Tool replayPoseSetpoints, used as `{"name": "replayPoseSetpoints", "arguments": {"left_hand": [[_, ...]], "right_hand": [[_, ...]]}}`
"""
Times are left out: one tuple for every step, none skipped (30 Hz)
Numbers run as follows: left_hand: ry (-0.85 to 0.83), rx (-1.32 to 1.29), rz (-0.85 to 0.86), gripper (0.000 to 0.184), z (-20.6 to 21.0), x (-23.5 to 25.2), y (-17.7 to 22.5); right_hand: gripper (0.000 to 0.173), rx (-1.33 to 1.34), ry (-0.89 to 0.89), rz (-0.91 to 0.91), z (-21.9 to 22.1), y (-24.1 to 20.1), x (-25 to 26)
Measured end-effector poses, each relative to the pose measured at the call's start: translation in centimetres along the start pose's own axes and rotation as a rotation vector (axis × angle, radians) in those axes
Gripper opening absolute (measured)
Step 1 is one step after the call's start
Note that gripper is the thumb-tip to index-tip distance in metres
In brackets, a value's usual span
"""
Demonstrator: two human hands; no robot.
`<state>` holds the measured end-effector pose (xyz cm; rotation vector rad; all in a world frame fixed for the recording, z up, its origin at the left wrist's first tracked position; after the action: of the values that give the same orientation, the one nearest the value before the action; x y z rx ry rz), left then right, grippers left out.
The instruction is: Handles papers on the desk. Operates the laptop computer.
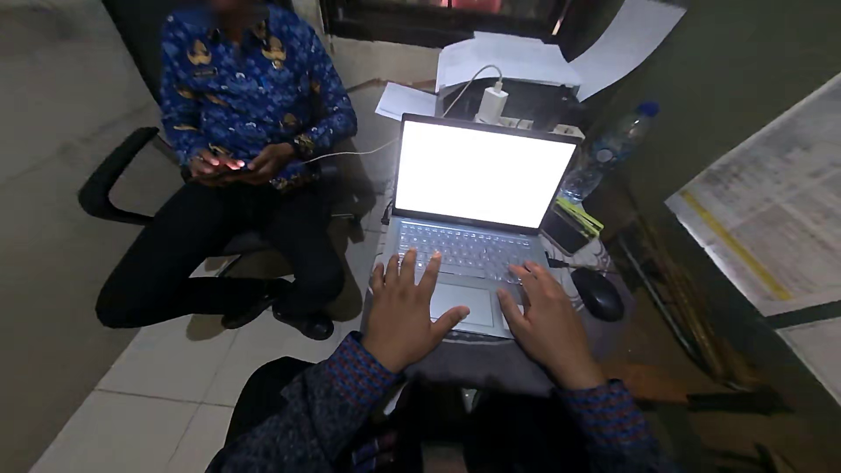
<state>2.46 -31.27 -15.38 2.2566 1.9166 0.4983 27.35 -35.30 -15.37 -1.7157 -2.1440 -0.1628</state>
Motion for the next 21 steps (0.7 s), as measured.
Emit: {"name": "replayPoseSetpoints", "arguments": {"left_hand": [[0.011,-0.006,0.005,0.101,0.02,-0.04,0.00],[0.019,-0.009,0.008,0.101,0.05,-0.06,0.00],[0.021,-0.010,0.011,0.101,0.07,-0.07,0.00],[0.017,-0.009,0.011,0.101,0.09,-0.06,0.02],[0.011,-0.006,0.009,0.101,0.08,-0.05,0.04],[0.008,-0.002,0.008,0.101,0.07,-0.04,0.06],[0.007,0.003,0.008,0.101,0.06,-0.04,0.07],[0.004,0.006,0.009,0.101,0.08,-0.03,0.06],[0.002,0.007,0.010,0.101,0.07,-0.04,0.05],[0.005,0.005,0.011,0.100,0.10,-0.05,0.04],[0.011,0.006,0.012,0.100,0.13,-0.06,0.04],[0.013,0.012,0.013,0.100,0.16,-0.06,0.05],[0.013,0.017,0.013,0.100,0.19,-0.05,0.07],[0.018,0.022,0.015,0.100,0.24,-0.04,0.07],[0.018,0.025,0.015,0.100,0.29,-0.01,0.07],[0.017,0.030,0.014,0.100,0.31,0.02,0.09],[0.018,0.036,0.014,0.100,0.33,0.04,0.10],[0.019,0.039,0.015,0.100,0.34,0.05,0.09],[0.019,0.043,0.013,0.100,0.33,0.06,0.09],[0.023,0.045,0.013,0.100,0.32,0.07,0.08],[0.028,0.049,0.014,0.100,0.33,0.06,0.08]], "right_hand": [[0.065,0.001,0.004,-0.004,0.02,0.00,-0.04],[0.065,0.004,0.006,-0.005,0.02,0.00,-0.09],[0.065,0.005,0.009,-0.003,-0.01,-0.01,-0.13],[0.065,0.008,0.010,0.001,0.01,0.02,-0.17],[0.065,0.010,0.009,0.007,0.03,0.04,-0.19],[0.066,0.009,0.012,0.014,0.00,0.01,-0.21],[0.067,0.009,0.015,0.024,-0.07,-0.03,-0.20],[0.068,0.006,0.018,0.032,-0.16,-0.09,-0.20],[0.070,0.003,0.022,0.036,-0.24,-0.16,-0.20],[0.070,-0.002,0.031,0.036,-0.32,-0.21,-0.19],[0.071,-0.002,0.041,0.034,-0.39,-0.24,-0.18],[0.071,-0.005,0.047,0.033,-0.43,-0.24,-0.16],[0.072,-0.006,0.046,0.031,-0.45,-0.23,-0.16],[0.072,-0.012,0.038,0.031,-0.40,-0.18,-0.15],[0.073,-0.020,0.020,0.034,-0.24,-0.09,-0.13],[0.075,-0.026,-0.002,0.037,-0.04,-0.01,-0.10],[0.076,-0.025,-0.020,0.039,0.11,0.04,-0.07],[0.077,-0.021,-0.024,0.038,0.22,0.08,-0.06],[0.077,-0.016,-0.021,0.038,0.28,0.12,-0.06],[0.077,-0.015,-0.013,0.034,0.31,0.15,-0.07],[0.077,-0.013,-0.008,0.034,0.30,0.16,-0.08]]}}
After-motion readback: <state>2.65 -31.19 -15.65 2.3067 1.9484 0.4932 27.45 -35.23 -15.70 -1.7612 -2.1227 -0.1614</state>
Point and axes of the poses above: each hand's wrist, its own x-axis towards the middle knuckle, its own z-axis out of the palm, y = z × x, the point moved 4 cm from there along x, towards the middle knuckle, and after that the axes turned 15 degrees about -z, right-handed, at the moved point
